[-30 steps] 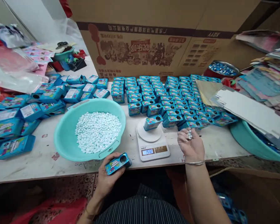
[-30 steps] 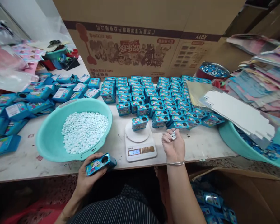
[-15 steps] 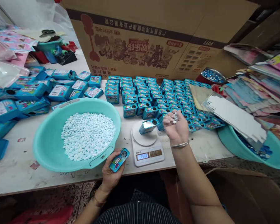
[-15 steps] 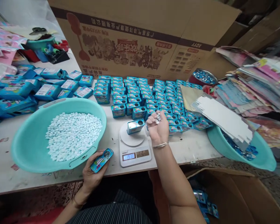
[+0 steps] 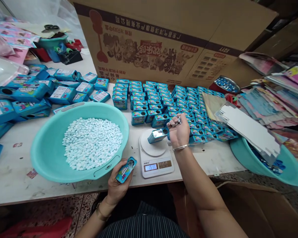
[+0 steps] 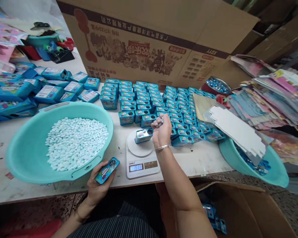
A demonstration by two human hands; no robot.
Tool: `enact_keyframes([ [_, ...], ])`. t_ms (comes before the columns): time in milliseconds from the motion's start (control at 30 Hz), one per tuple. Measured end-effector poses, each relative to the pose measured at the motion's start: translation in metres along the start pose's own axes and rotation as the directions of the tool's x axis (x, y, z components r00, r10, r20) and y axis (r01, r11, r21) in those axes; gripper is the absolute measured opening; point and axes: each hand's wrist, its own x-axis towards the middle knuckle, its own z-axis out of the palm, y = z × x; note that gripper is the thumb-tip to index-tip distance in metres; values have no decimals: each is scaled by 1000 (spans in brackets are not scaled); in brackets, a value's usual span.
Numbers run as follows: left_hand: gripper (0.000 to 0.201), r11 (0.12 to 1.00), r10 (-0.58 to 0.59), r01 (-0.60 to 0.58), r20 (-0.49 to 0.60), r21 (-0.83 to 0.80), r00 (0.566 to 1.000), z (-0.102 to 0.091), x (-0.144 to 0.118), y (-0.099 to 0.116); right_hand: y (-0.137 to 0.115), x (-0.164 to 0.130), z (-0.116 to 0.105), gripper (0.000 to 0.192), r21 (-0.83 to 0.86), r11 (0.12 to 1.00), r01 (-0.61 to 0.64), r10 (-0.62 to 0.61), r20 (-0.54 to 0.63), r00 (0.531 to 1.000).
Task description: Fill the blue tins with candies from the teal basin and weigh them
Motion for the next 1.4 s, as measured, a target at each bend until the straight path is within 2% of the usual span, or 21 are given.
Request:
enact_keyframes([
  [133,34,991,116,-112,-46,70,992,4,1,-6,-8,5,-4,38,64,997,-44,44,-3,999],
  [233,34,989,123,-116,-68,95,990,7,0,-5,-20,9,-11,36,145,980,-136,138,-4,990],
  [333,36,992,72,-62,-84,110,994,9,-1,-3,-31,7,-22,36,210,961,-181,184,4,983],
  [467,45,993,-86,90,-51,82,995,7,-3,-8,-39,-3,-39,34,227,960,-165,159,42,986],
  [567,59,981,-164,165,-15,107,986,0,-10,-14,-41,-12,-50,34,231,960,-156,149,51,988],
  [633,72,970,-166,163,1,182,986,-11,-22,-16,-41,-17,-56,35,249,955,-159,154,39,987],
  [733,77,945,-83,70,25,318,996,-38,-50,-11,-39,-23,-63,34,228,963,-146,143,28,989],
  [800,72,920,36,-53,50,389,998,-59,-65,-3,-36,-24,-66,34,151,981,-119,113,50,992],
  [867,73,882,164,-189,95,432,982,-78,-69,7,-32,-23,-68,36,11,997,-81,79,107,991],
  [933,77,847,265,-298,137,440,954,-88,-59,19,-28,-20,-67,39,-200,980,-12,51,191,980],
  [1000,79,850,305,-332,132,409,943,-88,-40,31,-27,-14,-63,42,-452,883,127,25,316,949],
  [1033,78,868,303,-324,115,377,946,-85,-29,36,-28,-11,-60,42,-565,793,229,14,392,920],
  [1100,74,914,271,-280,73,295,960,-72,-11,46,-32,-7,-53,42,-715,543,440,18,534,845],
  [1167,70,944,244,-251,62,212,968,-58,2,53,-35,-5,-45,39,-775,251,580,63,611,789],
  [1233,67,956,235,-244,75,165,969,-46,7,56,-36,-6,-38,35,-784,-4,621,131,615,778],
  [1267,67,956,237,-248,87,156,968,-42,8,57,-35,-6,-36,33,-775,-101,623,159,606,780],
  [1333,66,950,252,-268,112,160,961,-37,10,58,-31,-7,-33,31,-755,-215,620,186,591,785],
  [1400,64,944,261,-280,128,175,957,-36,15,61,-29,-6,-33,30,-760,-234,606,165,584,795],
])
